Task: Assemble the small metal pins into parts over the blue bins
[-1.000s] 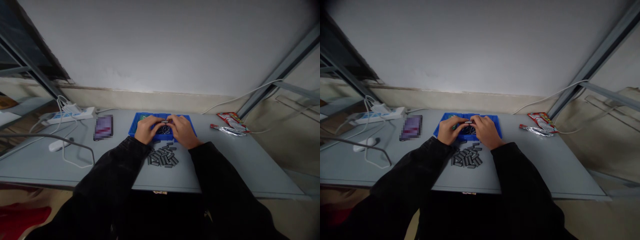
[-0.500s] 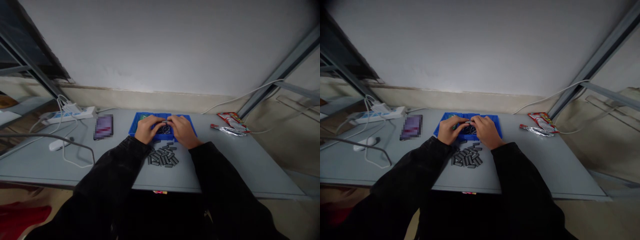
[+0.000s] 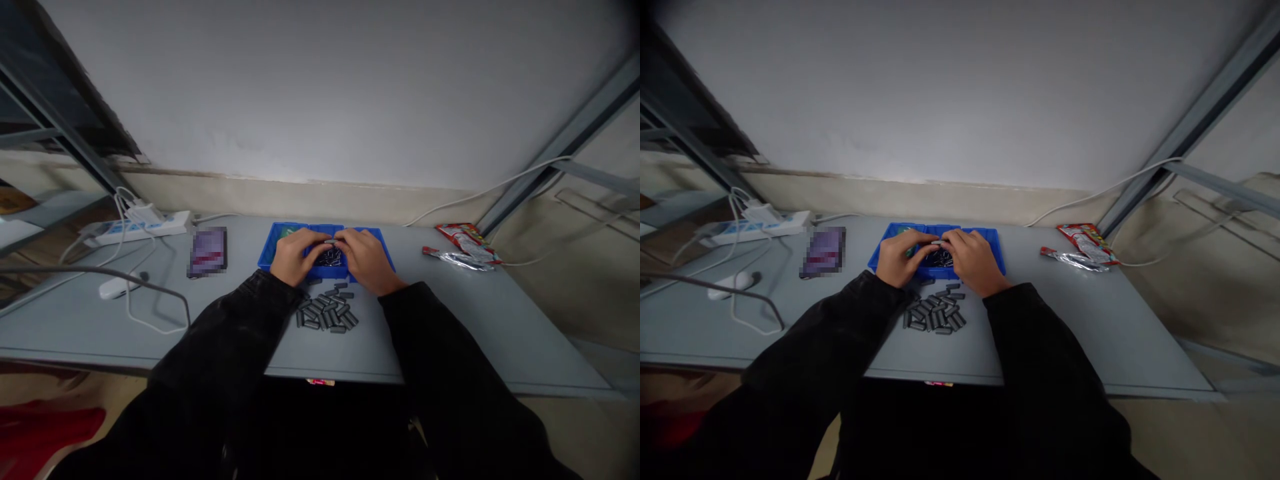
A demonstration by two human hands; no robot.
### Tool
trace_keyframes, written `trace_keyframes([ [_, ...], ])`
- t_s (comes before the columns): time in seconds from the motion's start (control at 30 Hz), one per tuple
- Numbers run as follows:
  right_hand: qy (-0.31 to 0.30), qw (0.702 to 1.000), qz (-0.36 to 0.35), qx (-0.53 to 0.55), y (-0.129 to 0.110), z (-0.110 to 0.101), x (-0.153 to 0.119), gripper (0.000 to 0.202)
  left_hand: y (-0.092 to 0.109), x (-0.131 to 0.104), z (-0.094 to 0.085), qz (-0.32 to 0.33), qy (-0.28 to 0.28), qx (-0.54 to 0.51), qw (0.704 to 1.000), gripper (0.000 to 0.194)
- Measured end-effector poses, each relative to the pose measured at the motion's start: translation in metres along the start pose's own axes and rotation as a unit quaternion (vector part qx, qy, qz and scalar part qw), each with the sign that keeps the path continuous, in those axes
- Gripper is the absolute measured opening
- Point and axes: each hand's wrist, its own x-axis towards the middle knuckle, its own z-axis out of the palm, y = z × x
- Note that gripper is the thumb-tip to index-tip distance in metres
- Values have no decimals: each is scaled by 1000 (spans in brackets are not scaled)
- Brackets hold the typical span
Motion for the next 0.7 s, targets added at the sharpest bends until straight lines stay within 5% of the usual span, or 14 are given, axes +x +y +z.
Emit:
trace_keyframes([
  [0.7, 3, 1000, -6, 4, -1, -1, 0, 23, -2, -1, 1, 15, 3, 2, 1000, 14],
])
